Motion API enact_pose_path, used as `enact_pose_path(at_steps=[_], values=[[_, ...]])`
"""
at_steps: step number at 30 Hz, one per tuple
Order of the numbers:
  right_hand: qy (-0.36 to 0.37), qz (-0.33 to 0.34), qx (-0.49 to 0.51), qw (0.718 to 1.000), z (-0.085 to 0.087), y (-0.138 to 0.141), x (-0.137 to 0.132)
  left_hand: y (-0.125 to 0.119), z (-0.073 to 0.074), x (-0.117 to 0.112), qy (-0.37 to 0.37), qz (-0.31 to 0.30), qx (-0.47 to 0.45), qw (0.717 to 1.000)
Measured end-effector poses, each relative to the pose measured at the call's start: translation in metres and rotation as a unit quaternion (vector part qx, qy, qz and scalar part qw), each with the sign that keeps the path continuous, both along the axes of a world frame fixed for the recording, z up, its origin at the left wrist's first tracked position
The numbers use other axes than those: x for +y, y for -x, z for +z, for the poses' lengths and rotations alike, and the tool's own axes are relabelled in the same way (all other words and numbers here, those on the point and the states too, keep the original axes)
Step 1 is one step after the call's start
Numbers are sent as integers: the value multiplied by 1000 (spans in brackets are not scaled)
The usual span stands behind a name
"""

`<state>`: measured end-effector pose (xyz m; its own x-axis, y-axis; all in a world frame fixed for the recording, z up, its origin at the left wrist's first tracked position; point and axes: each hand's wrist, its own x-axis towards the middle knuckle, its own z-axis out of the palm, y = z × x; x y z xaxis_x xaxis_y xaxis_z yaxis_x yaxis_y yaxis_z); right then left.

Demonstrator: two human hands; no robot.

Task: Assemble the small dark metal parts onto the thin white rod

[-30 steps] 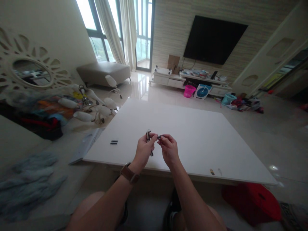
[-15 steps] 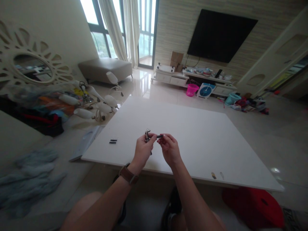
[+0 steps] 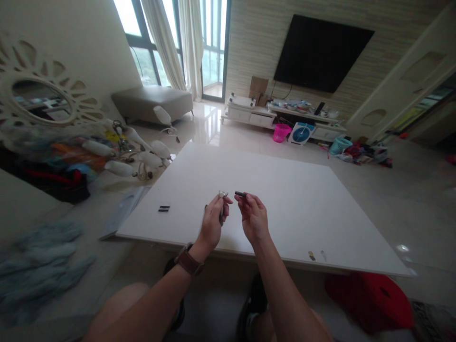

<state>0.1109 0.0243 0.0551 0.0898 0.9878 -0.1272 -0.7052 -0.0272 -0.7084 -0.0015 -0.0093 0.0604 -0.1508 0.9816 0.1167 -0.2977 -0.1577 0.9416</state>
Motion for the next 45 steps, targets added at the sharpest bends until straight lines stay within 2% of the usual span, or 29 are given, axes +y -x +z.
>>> enact_pose_path(at_steps=[7,11,17,27,35,45], values=[[-59,52,8,997,5,1,0,-11,-4,-3,16,-92,1,996],[-79,71,-9,994,8,2,-3,-16,-4,-5,28,-108,-15,994],[-89,85,-9,992,9,1,-7,-18,-6,-8,2,-130,-17,991],[-114,92,-29,989,3,0,-5,-19,-10,-6,0,-112,-36,993],[-127,121,-36,984,7,-1,-8,-20,-6,-9,-15,-105,-56,993],[-129,94,-64,985,7,-2,-7,-18,-11,-7,-39,-119,-45,991]])
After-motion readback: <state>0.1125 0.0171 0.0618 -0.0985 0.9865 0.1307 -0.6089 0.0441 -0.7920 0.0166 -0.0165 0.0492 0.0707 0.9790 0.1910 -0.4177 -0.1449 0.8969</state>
